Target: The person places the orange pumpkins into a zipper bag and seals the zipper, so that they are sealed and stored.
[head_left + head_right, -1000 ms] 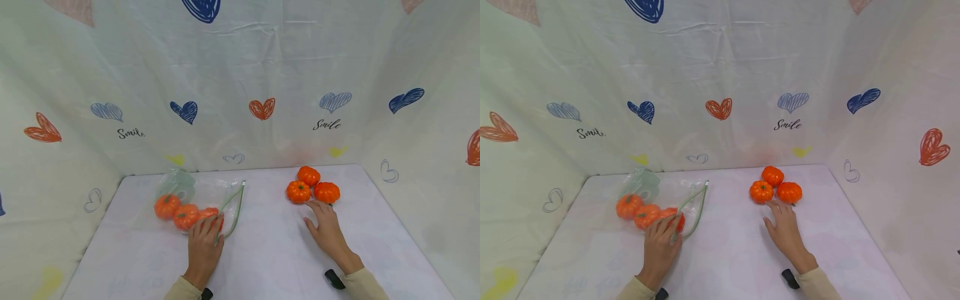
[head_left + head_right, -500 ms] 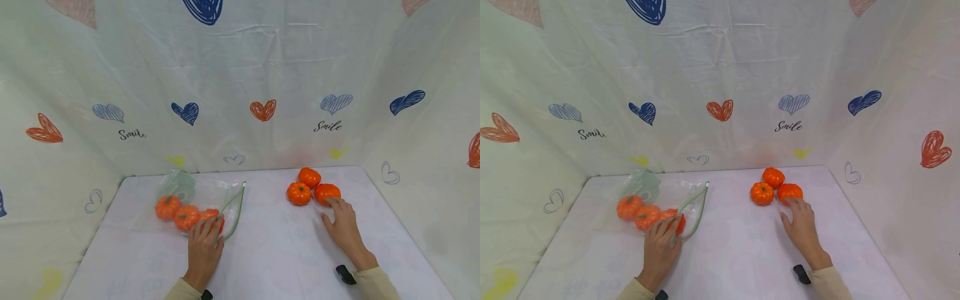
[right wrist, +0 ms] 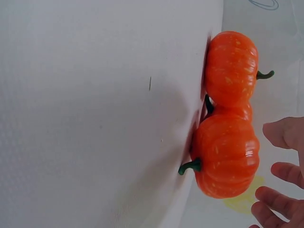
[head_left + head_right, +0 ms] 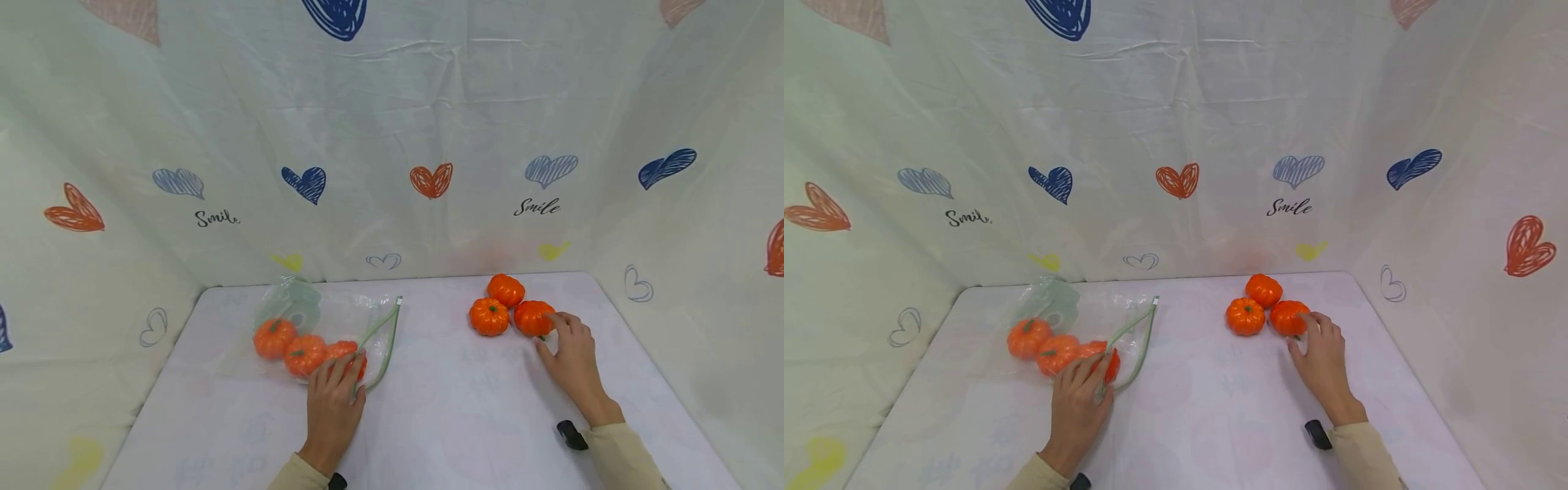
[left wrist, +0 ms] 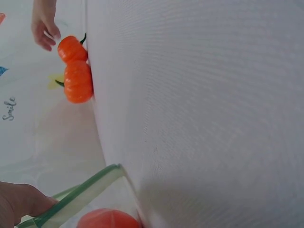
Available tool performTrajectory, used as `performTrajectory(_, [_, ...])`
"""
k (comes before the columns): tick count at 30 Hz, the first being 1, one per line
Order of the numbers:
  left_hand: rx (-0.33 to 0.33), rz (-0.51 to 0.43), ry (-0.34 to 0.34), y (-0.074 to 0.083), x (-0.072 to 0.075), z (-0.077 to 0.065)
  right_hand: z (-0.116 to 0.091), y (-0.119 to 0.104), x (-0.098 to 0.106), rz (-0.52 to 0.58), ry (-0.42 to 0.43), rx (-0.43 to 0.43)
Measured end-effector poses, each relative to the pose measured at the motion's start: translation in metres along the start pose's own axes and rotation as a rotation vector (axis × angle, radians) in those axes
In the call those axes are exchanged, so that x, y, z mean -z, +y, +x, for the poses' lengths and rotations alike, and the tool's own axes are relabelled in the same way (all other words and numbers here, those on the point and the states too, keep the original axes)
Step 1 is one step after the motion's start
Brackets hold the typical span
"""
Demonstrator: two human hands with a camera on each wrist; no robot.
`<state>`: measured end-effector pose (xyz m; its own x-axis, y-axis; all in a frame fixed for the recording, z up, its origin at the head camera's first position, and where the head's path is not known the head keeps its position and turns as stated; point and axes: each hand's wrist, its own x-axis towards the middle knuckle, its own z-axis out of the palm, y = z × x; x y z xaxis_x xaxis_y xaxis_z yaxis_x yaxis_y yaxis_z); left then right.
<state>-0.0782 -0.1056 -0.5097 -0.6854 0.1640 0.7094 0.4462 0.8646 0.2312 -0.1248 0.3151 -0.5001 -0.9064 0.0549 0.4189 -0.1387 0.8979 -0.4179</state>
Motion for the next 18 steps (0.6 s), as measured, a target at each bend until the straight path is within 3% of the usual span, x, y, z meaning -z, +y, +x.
performTrajectory(8, [0.008,0.010,-0.014,0.002,0.003,0.001,0.008,0.006,0.000,-0.025,-0.069,-0.071])
performTrajectory(18, [0.030,0.015,-0.035,0.001,0.002,0.000,0.017,0.009,-0.006,-0.079,-0.132,-0.100])
